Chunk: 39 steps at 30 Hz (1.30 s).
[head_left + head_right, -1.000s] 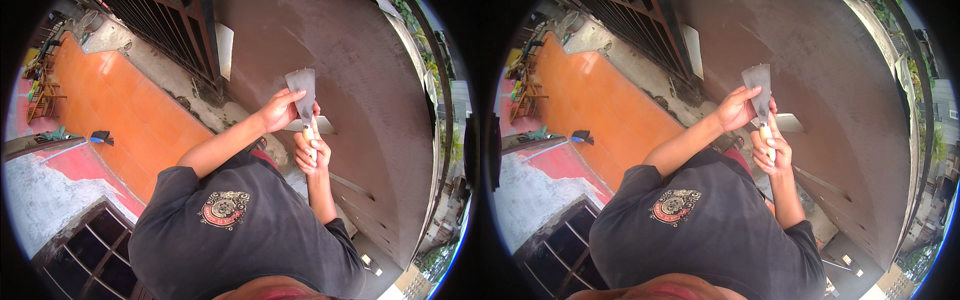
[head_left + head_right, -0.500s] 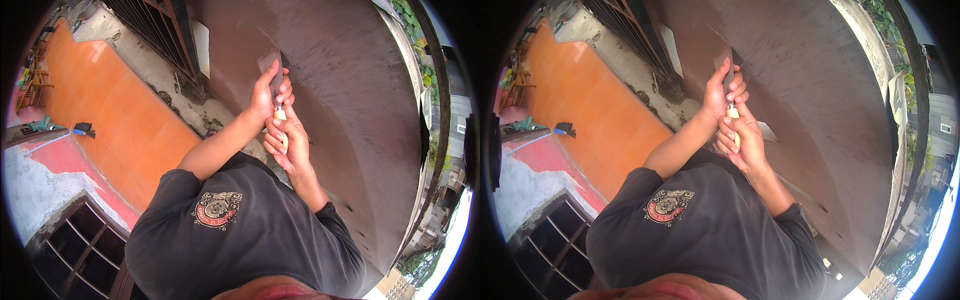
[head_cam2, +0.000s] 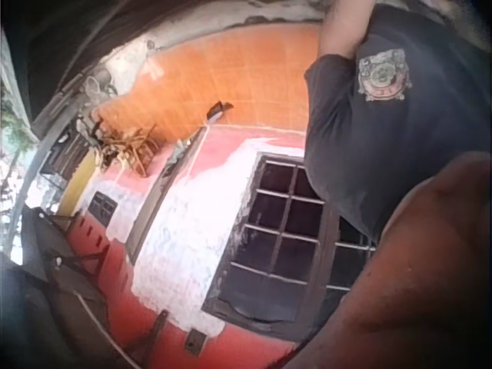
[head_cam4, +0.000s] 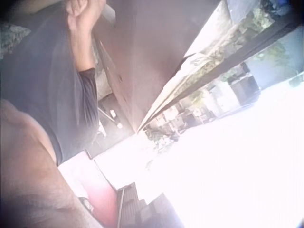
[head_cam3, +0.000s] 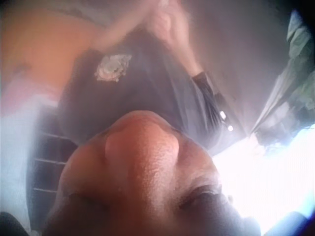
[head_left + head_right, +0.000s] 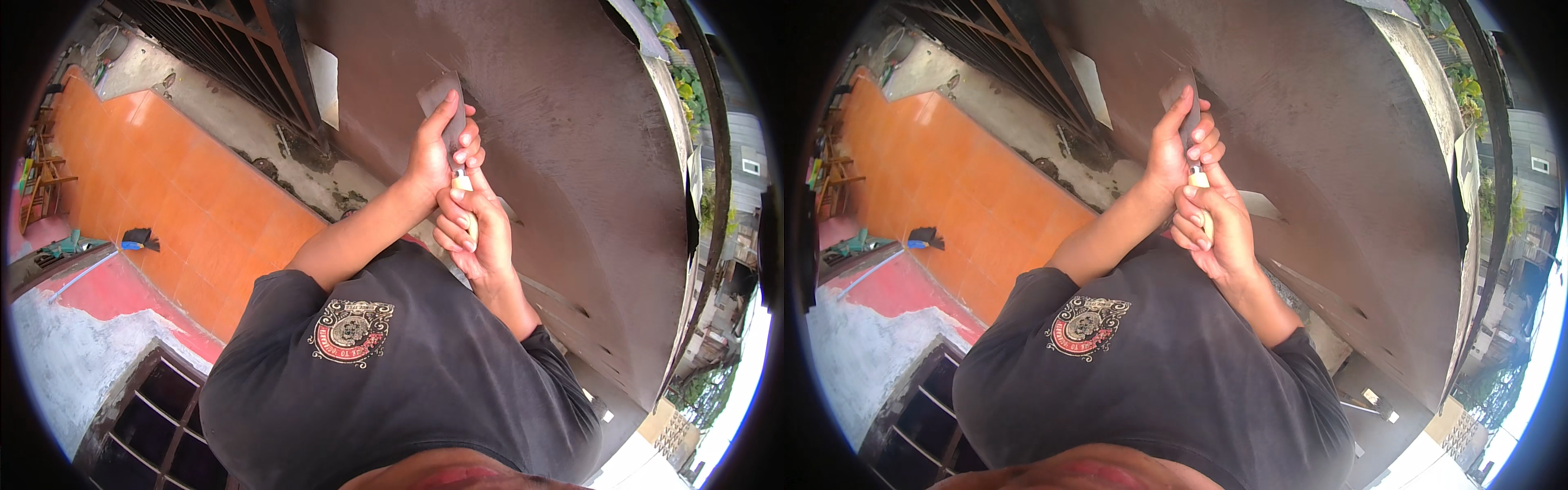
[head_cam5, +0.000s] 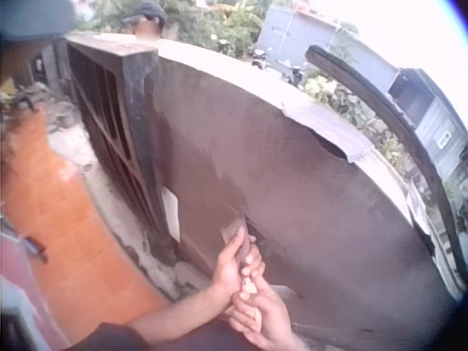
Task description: The person uses a trowel to apply and smooth plaster onto a wall surface. They repeatedly scoop material from a hawk and spread it evenly across the wall, working in sections.
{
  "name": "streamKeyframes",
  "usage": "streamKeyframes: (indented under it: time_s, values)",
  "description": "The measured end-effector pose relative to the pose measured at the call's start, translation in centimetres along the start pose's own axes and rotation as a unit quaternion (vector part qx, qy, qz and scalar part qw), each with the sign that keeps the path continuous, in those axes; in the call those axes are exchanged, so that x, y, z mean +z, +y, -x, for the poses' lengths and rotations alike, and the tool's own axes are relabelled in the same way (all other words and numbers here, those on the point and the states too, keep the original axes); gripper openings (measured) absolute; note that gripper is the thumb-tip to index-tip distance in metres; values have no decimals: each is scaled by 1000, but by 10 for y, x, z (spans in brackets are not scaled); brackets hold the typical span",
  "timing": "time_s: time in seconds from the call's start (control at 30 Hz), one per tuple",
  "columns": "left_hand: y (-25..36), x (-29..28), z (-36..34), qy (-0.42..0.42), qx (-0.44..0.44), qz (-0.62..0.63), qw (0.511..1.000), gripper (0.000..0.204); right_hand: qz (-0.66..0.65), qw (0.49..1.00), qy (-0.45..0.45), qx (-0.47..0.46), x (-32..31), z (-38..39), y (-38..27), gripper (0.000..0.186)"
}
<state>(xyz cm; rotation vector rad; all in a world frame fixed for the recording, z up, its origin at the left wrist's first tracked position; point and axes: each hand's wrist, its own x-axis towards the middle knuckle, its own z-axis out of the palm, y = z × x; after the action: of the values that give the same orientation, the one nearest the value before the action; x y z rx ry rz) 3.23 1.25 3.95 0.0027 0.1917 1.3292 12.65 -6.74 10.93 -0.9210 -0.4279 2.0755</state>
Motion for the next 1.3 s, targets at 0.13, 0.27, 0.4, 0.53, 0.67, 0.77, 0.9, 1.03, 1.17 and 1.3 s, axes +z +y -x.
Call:
streamKeyframes:
  time_s: [0.13, 0.27, 0.4, 0.53, 0.67, 0.77, 0.9, 1.03, 1.17, 1.3]
  values:
    - [1, 4, 2, 45, -107, 3, 993, 43, 3, 999, 35, -15, 13, 4, 1, 51]
    - [13, 11, -3, -3, -54, -6, 999, 42, -20, 1000, 12, -21, 23, -4, 0, 50]
    - [29, 4, -13, -16, -52, -12, 998, 41, -16, 1000, -11, -21, 15, -18, 3, 52]
    - [22, -11, -7, -17, -97, -19, 995, 44, -33, 999, -24, -7, -6, -9, 1, 62]
    - [14, -34, 10, -79, -97, -119, 985, 50, -32, 998, -43, -29, -23, 8, -5, 66]
    - [13, -53, 18, -94, 55, -266, 958, 32, -9, 997, -60, -51, -33, 19, -13, 63]
    - [12, -63, 17, -94, 443, -544, 706, 42, -5, 998, -44, -41, -40, 27, -13, 62]
    - [8, -54, 1, -124, 572, -614, 529, 55, -19, 999, -44, -13, -40, 28, -10, 61]
    - [6, -45, -18, -151, 594, -599, 514, 44, -17, 999, -8, -33, -35, 28, -9, 60]
    - [10, -44, -25, -135, 633, -592, 480, 40, -44, 999, -25, -6, -29, 25, -11, 58]
